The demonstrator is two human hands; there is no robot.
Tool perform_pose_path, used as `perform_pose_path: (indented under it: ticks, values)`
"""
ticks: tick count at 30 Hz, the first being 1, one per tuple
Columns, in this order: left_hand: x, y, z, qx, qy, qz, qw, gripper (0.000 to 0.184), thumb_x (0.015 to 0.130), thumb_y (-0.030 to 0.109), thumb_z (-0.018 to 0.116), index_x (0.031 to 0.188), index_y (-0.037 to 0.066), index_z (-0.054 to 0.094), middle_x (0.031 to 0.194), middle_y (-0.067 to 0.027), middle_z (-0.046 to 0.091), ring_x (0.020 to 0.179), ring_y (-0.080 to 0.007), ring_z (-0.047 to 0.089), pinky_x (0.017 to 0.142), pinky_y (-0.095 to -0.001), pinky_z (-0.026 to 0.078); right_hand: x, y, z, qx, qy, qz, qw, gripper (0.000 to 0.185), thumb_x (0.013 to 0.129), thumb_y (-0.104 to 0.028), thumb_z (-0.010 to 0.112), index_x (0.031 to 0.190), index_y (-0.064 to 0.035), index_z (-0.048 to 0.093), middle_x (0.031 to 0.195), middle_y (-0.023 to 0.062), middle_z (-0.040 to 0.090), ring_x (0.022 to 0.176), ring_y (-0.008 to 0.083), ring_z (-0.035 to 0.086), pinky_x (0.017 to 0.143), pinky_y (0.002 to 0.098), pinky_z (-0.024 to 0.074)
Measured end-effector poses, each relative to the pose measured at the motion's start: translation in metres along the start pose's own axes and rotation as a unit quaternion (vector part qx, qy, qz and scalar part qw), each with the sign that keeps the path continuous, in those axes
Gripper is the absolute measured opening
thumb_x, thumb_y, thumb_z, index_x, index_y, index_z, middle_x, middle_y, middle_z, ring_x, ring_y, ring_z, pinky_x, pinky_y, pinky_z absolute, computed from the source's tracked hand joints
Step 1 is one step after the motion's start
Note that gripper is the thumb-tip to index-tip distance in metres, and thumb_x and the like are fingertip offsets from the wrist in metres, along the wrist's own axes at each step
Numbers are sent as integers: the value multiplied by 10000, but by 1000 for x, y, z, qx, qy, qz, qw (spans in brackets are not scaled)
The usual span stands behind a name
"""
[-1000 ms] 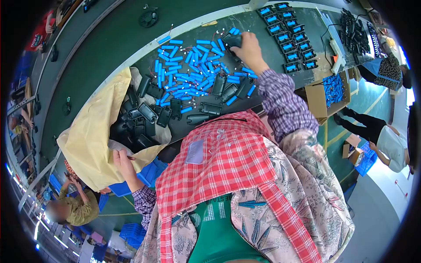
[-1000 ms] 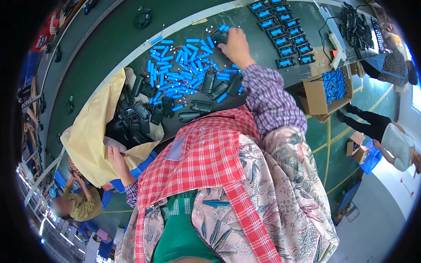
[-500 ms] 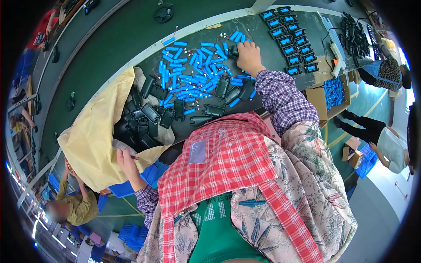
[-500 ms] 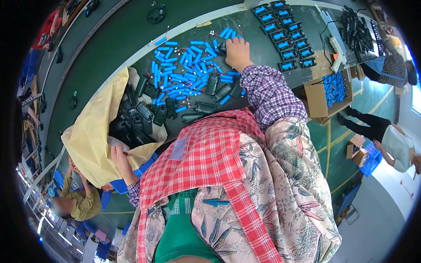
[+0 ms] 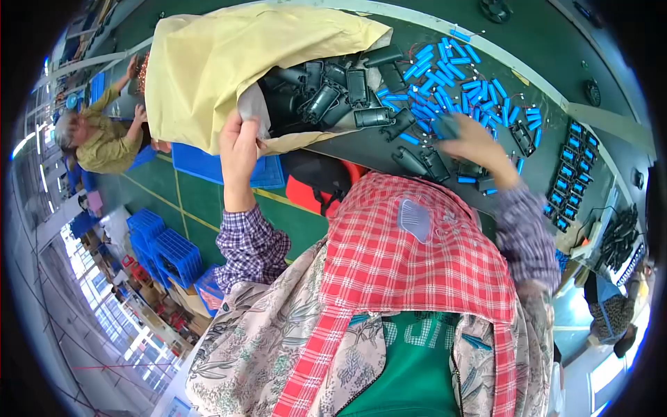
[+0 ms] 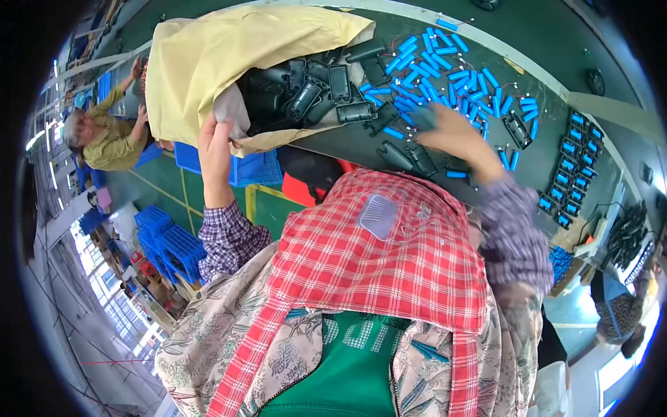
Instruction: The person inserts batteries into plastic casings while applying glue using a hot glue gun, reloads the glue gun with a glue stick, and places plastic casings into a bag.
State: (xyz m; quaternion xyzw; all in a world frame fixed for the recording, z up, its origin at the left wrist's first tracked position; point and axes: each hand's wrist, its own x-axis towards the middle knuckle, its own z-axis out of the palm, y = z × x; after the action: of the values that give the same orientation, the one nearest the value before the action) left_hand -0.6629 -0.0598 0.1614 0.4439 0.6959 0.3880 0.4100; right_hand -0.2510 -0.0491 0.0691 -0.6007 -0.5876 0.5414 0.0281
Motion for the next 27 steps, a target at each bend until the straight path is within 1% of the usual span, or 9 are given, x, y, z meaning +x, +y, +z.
perform_pose_path:
  ticks: [1, 2, 3, 5, 9, 12, 17, 21, 27]
  values:
    - [1, -3, -1, -33, -11, -6, 999, 214, 934, 122, 549, 1073, 6, 664, 764, 6, 608, 571, -49, 528, 513, -210, 422, 32, -15, 29, 110, -51, -81, 989, 831, 700, -332, 778, 1373, 52, 478, 1130, 197, 655, 846, 228, 679, 720, 332, 542]
    - [2, -9, -5, -35, -11, 10, 999, 221, 936, 121, 551, 1087, 6, 665, 770, 9, 616, 580, -40, 529, 517, -201, 429, 72, -48, 57, -57, -49, -173, 982, 832, 709, -368, 765, 1366, 54, 477, 1099, 209, 652, 819, 240, 680, 683, 338, 547]
    - [0, -10, -8, -39, -15, 7, 999, 221, 936, 121, 551, 1087, 6, 665, 770, 9, 616, 580, -40, 529, 517, -201, 429, 72, -113, 60, 22, -133, -95, 986, 820, 711, -369, 770, 1352, 52, 481, 1051, 197, 666, 809, 242, 679, 645, 346, 551]
    - [-6, -3, -8, -75, 16, 7, 997, 202, 936, 117, 548, 1066, 7, 657, 768, 16, 612, 577, -40, 523, 517, -205, 430, 96, -160, 93, 183, -76, -121, 973, 785, 728, -367, 787, 1329, 47, 498, 962, 160, 706, 813, 252, 692, 657, 369, 556]
    - [-11, -13, -19, 25, 89, -25, 995, 214, 932, 153, 574, 1071, 4, 638, 920, -2, 624, 818, -95, 544, 722, -247, 440, 81, -136, 87, 29, 30, -281, 959, 371, 799, -282, 726, 1018, 11, 666, 903, 180, 711, 876, 324, 697, 798, 401, 542]
    - [0, -29, -24, -44, 3, 5, 999, 300, 941, 114, 533, 1187, -37, 615, 1079, -65, 651, 995, -157, 599, 875, -287, 466, 21, -40, 58, 58, 106, -195, 973, 170, 864, -200, 641, 906, -37, 665, 819, 129, 685, 774, 268, 668, 696, 397, 513]
    - [16, -29, -2, -22, -53, -9, 998, 147, 933, 119, 530, 1010, 32, 620, 824, 13, 565, 673, -67, 505, 569, -225, 410, -135, 141, 75, 11, 350, 147, 925, 110, 821, -101, 660, 885, -22, 701, 834, 140, 693, 729, 244, 674, 690, 350, 530]
    - [34, -6, 19, 62, -55, 19, 996, 83, 918, 130, 519, 881, 73, 566, 767, 23, 517, 626, -64, 478, 538, -223, 396, -167, 159, 87, -170, 425, 97, 884, 400, 778, -68, 687, 1173, -116, 649, 1129, 137, 598, 1030, 317, 590, 841, 412, 490]
    - [42, 1, 29, 90, -27, 12, 995, 95, 918, 174, 558, 894, 83, 569, 707, 27, 484, 580, -67, 459, 523, -228, 383, -107, 163, 71, -305, 366, 22, 879, 473, 728, -48, 667, 1192, -137, 636, 1200, 134, 546, 1140, 325, 518, 903, 433, 425]
